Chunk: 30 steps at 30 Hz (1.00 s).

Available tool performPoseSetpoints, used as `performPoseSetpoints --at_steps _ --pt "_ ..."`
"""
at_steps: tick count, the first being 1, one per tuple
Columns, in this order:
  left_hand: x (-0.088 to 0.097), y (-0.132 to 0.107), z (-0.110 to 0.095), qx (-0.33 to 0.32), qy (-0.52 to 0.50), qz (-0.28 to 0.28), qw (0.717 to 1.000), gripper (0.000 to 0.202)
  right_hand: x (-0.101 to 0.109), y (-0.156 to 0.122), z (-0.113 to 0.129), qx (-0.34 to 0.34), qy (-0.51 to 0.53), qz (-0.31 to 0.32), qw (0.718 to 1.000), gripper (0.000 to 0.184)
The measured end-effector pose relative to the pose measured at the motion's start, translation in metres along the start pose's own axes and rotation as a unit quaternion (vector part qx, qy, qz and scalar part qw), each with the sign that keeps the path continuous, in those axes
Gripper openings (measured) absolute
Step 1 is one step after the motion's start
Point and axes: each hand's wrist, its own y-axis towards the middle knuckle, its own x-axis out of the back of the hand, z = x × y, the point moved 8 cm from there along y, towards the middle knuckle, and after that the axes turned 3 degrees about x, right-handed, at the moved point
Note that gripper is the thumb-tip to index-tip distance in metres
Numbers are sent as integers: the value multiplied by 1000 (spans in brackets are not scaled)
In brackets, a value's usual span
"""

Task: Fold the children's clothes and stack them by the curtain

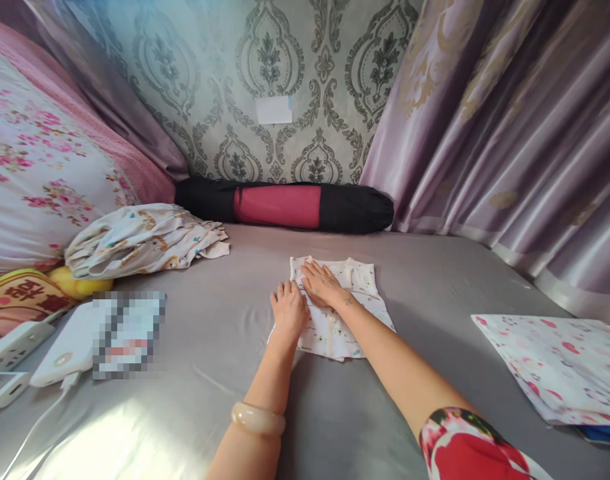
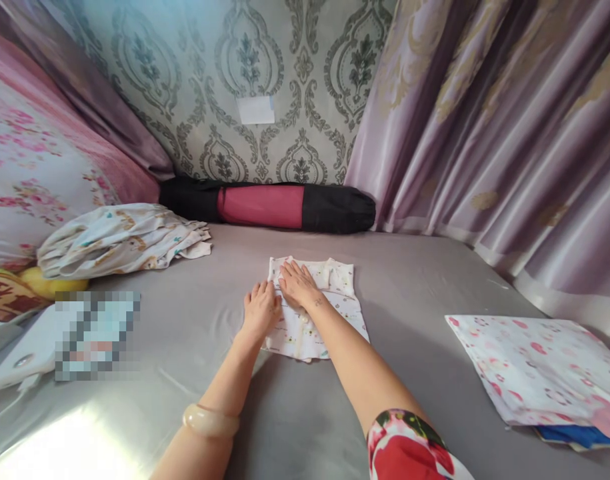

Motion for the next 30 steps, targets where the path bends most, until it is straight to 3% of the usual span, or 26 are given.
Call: performPoseSetpoints --at_steps 4,7,10,15,24,30 --pt "9 2 4 17 -51 -16 998 39 8 9 8 5 -3 -6 1000 54" --pt "20 5 14 67 -104 -52 991 36 12 22 21 16 -5 -22 1000 56" --pt "28 8 23 104 -142 -80 981 34 5 32 32 18 -8 -10 1000 59" --pt "28 11 28 111 -179 -69 975 34 -7 31 39 26 -8 -4 1000 59" --pt "27 11 20 70 -191 -72 977 37 -1 34 30 0 49 17 999 57" --pt "16 10 3 1 -131 -52 990 52 18 -2 -5 -81 16 -59 995 54"
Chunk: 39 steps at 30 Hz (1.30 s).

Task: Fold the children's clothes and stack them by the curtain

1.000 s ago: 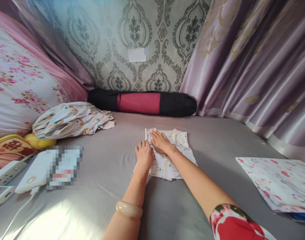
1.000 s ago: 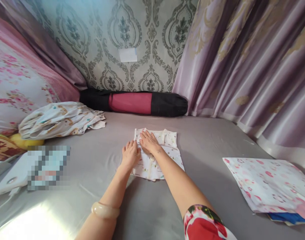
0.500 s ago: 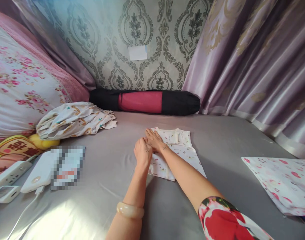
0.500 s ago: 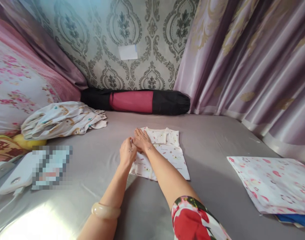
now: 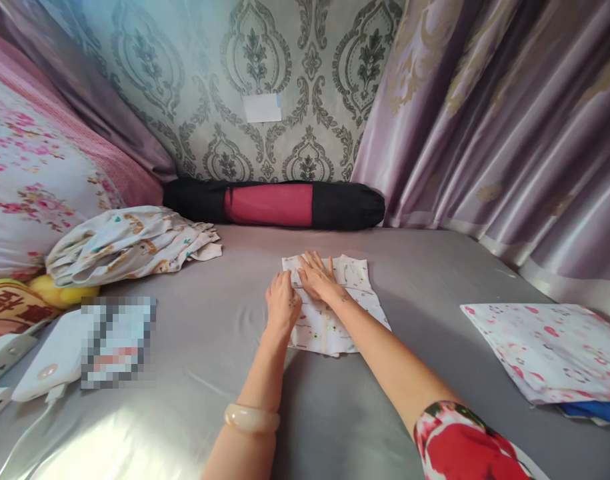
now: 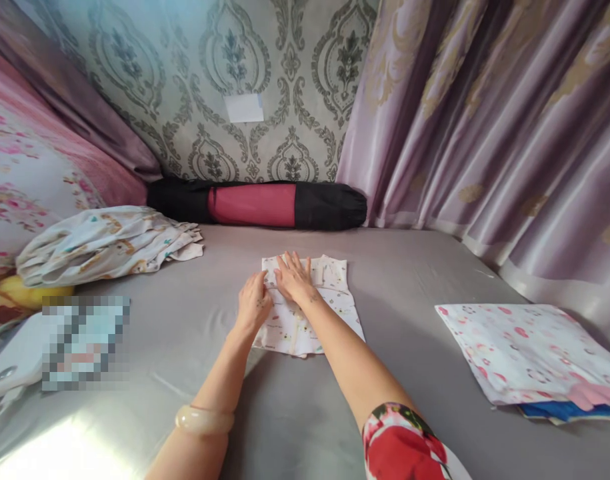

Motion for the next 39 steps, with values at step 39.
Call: performPoseSetpoints --at_steps 39 --pt "-23 -15 -9 -56 93 132 985 47 14 -32 -92 -148 4 8 989 59"
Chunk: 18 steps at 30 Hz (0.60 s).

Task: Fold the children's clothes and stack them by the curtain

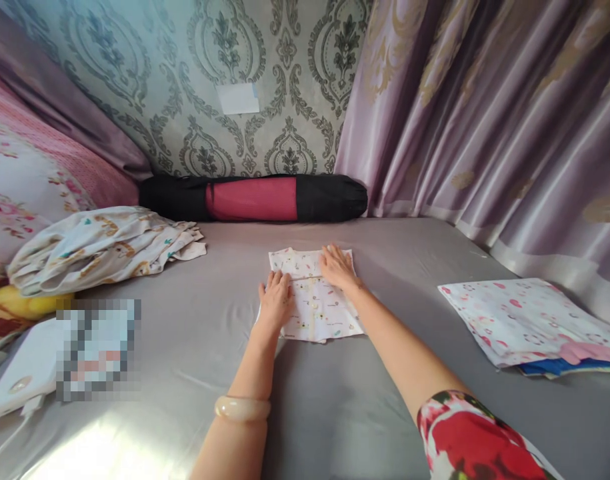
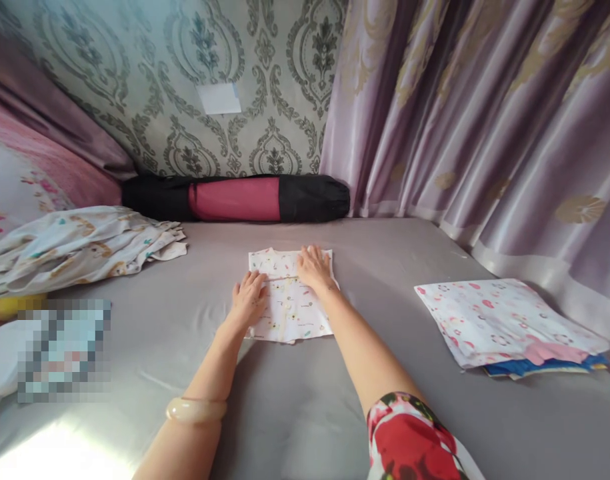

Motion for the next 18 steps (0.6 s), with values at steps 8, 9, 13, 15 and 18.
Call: performPoseSetpoints --at_steps 8,9,13,15,18 --pt "-7 2 5 19 16 0 1000 47 -10 0 -30 -17 -56 -38 998 63" --pt "-8 3 5 18 18 0 1000 48 -11 0 -30 -16 -56 -43 997 63" --pt "-13 3 7 18 30 1 999 55 -8 -1 -29 -10 -52 -65 997 63" --pt "-13 3 7 15 39 -3 999 57 -4 -2 -27 -2 -40 -59 997 62" --pt "-12 1 6 5 54 -12 998 58 1 -11 -21 18 -17 -27 999 61"
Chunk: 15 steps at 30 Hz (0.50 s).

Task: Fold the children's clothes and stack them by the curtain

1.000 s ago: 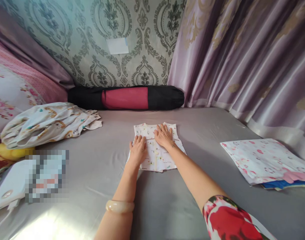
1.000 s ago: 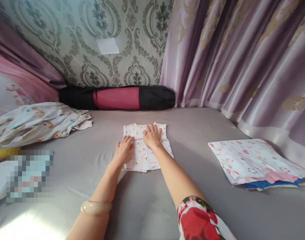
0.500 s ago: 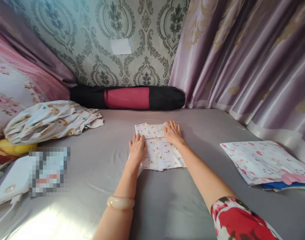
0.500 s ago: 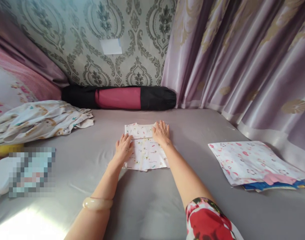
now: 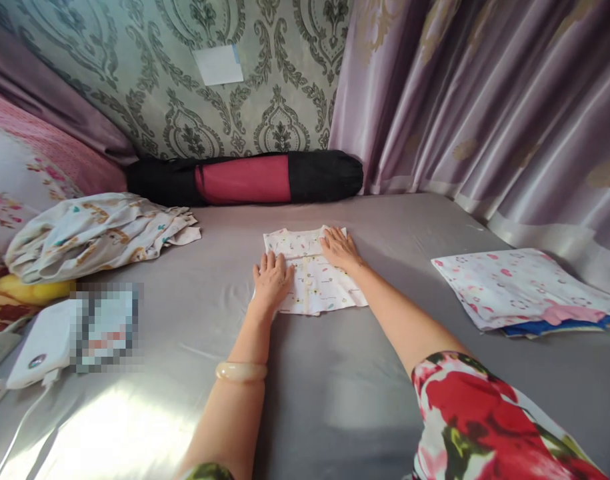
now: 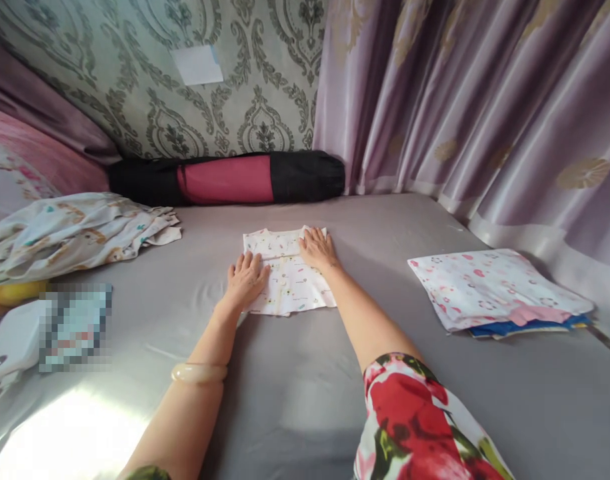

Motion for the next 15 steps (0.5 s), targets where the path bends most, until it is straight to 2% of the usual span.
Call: performPoseSetpoints --at_steps 4,7,9,12,15 --pt "1 -2 -2 -1 25 -13 1000 58 8 -37 29 72 4 10 997 60" --pt "1 -4 -4 1 36 -30 999 58 -1 -74 53 126 9 51 991 59" --pt "3 -5 -6 -3 39 -46 998 58 -7 -91 61 135 9 67 989 58" --pt "5 -8 -8 -10 38 -62 997 57 -11 -100 63 128 3 65 990 57" --pt "4 -9 -8 -10 33 -66 997 57 -12 -96 62 126 -4 70 990 58"
